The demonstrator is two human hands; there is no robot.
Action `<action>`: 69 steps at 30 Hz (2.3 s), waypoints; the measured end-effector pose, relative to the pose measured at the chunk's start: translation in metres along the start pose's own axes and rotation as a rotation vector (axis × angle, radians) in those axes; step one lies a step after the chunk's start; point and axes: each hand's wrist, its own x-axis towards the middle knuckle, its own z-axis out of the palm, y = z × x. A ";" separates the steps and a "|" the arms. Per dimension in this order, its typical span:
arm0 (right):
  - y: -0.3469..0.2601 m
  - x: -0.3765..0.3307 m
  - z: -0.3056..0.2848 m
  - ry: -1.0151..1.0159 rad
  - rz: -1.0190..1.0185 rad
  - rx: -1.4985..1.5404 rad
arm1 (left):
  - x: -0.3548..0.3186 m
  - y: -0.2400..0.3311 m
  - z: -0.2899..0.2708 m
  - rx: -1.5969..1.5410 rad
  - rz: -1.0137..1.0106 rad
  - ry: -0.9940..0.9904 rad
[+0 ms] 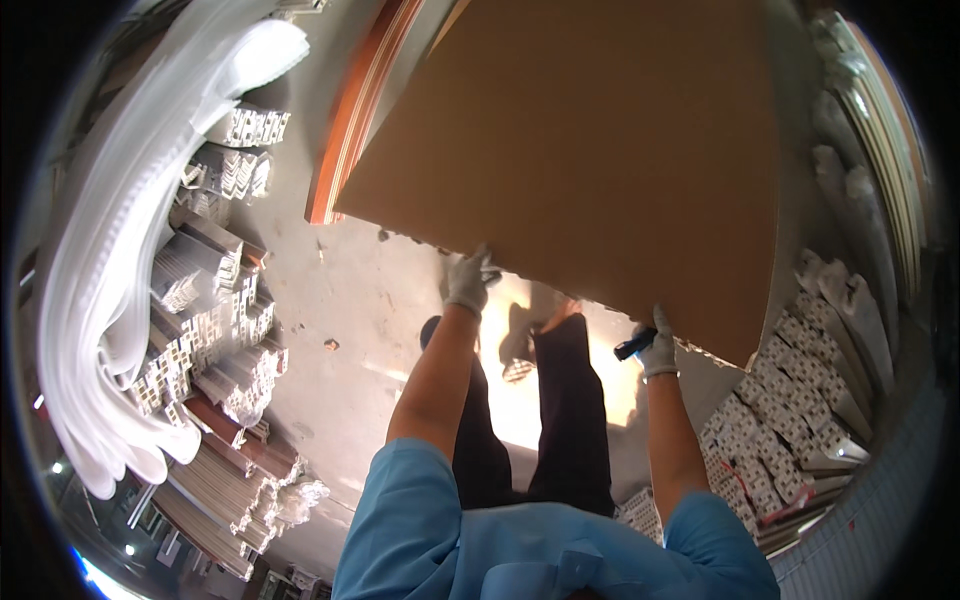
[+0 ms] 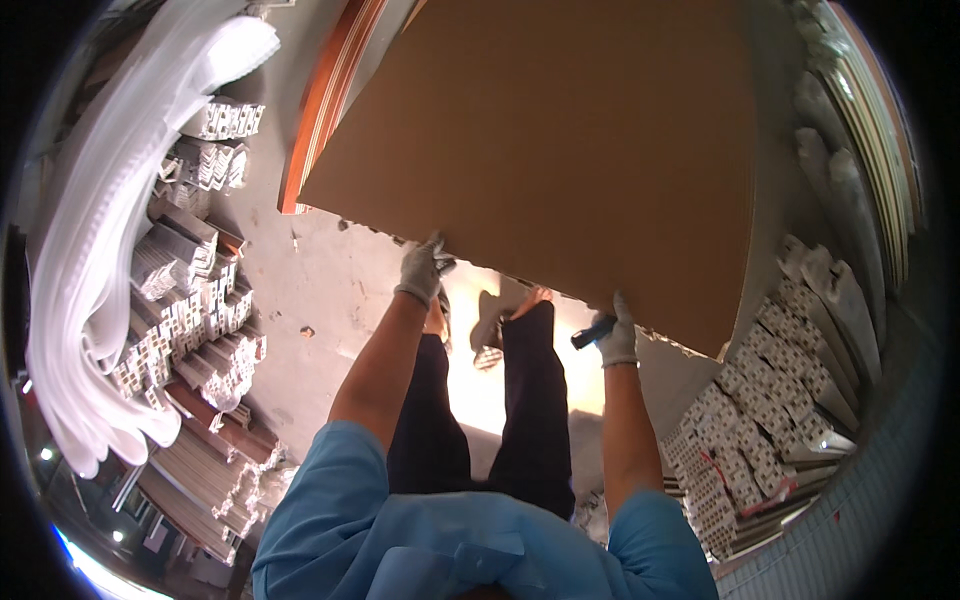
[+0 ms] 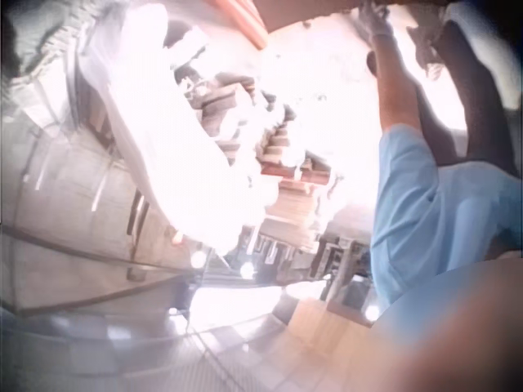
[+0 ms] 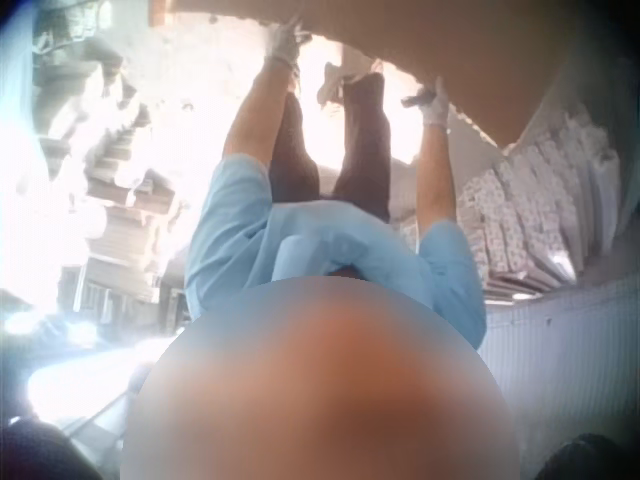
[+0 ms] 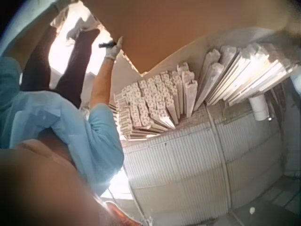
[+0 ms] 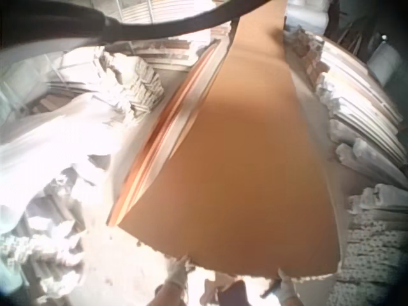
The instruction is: The person uses a utility knife to cut a large sheet of brown cardboard placed on the floor. They repeatedly score the material and tear it into smaller pieces, handling the cardboard with gloved hands throughout the process.
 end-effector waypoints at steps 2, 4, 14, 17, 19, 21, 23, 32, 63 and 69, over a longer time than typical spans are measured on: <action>0.041 0.059 -0.026 0.115 -0.033 0.011 | 0.049 -0.021 -0.019 0.079 -0.065 -0.047; 0.081 0.120 -0.057 0.247 -0.051 0.048 | 0.101 -0.041 -0.039 0.120 -0.112 -0.034; 0.156 0.292 -0.177 0.449 -0.130 -0.111 | 0.278 -0.131 -0.093 0.137 -0.111 -0.137; 0.172 0.300 -0.204 0.413 -0.027 -0.291 | 0.293 -0.141 -0.097 0.157 -0.043 -0.160; 0.180 0.297 -0.226 0.518 -0.040 -0.239 | 0.294 -0.143 -0.101 0.171 0.015 -0.202; 0.182 0.293 -0.246 0.524 -0.014 -0.269 | 0.293 -0.141 -0.104 0.181 0.017 -0.171; 0.182 0.284 -0.262 0.461 -0.099 -0.286 | 0.291 -0.139 -0.107 0.172 0.084 -0.160; 0.167 0.262 -0.242 0.495 -0.248 -0.377 | 0.299 -0.135 -0.124 0.181 0.147 -0.040; 0.077 0.269 -0.250 1.023 -0.468 -0.914 | 0.295 -0.122 -0.126 0.343 0.146 0.012; 0.059 0.284 -0.261 0.868 -0.316 -0.978 | 0.289 -0.125 -0.123 0.317 0.216 -0.029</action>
